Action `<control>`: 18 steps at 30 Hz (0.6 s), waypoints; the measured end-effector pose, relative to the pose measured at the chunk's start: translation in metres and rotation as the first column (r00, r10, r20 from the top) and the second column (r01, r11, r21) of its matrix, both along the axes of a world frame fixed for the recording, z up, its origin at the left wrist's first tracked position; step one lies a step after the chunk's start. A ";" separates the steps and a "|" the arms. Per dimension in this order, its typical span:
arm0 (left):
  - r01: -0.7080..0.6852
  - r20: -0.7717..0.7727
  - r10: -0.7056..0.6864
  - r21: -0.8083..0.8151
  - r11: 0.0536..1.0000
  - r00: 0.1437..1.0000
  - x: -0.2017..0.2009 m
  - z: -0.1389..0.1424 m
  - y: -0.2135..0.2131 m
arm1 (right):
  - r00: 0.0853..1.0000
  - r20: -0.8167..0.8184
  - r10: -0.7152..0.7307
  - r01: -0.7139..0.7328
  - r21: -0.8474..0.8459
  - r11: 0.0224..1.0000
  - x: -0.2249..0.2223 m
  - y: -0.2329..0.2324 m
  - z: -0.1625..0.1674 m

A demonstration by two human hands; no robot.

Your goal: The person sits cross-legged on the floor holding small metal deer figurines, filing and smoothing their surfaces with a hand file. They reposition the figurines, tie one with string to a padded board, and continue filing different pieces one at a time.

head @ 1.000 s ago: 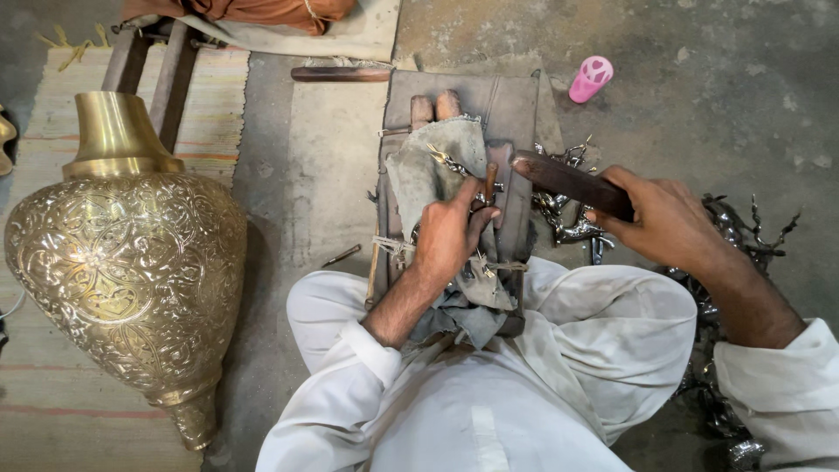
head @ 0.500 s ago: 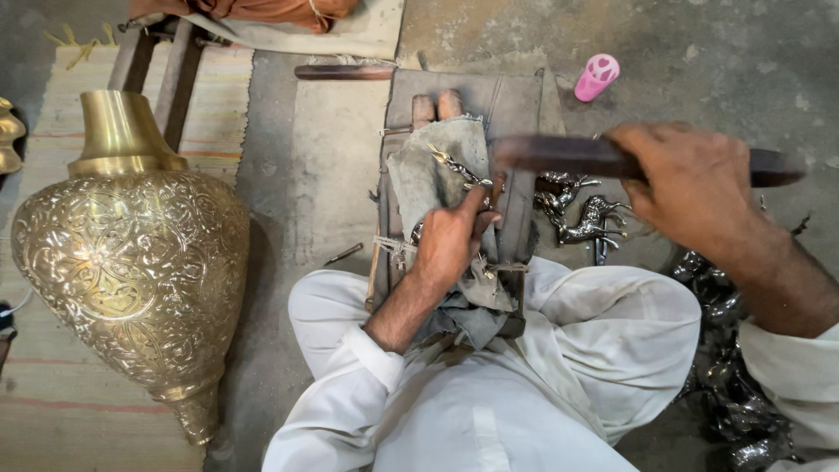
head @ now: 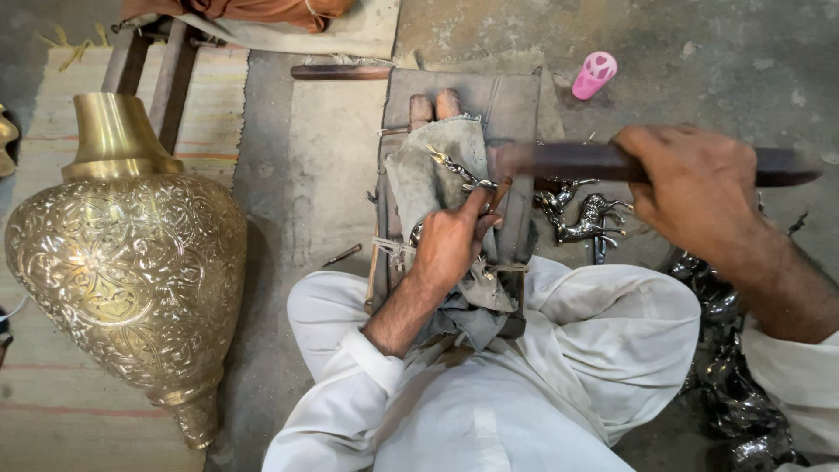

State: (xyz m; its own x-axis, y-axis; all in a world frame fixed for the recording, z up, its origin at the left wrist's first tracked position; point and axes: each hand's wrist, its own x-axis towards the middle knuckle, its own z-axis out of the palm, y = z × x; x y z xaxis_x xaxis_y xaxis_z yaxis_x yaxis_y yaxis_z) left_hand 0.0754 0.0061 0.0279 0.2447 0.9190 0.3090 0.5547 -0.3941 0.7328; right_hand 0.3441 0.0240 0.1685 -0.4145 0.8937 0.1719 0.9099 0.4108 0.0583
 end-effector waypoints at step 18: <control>-0.037 0.013 0.036 0.042 0.998 0.999 -0.001 -0.006 -0.003 | 0.986 0.164 -0.040 0.056 -0.095 0.994 -0.007 0.002 0.002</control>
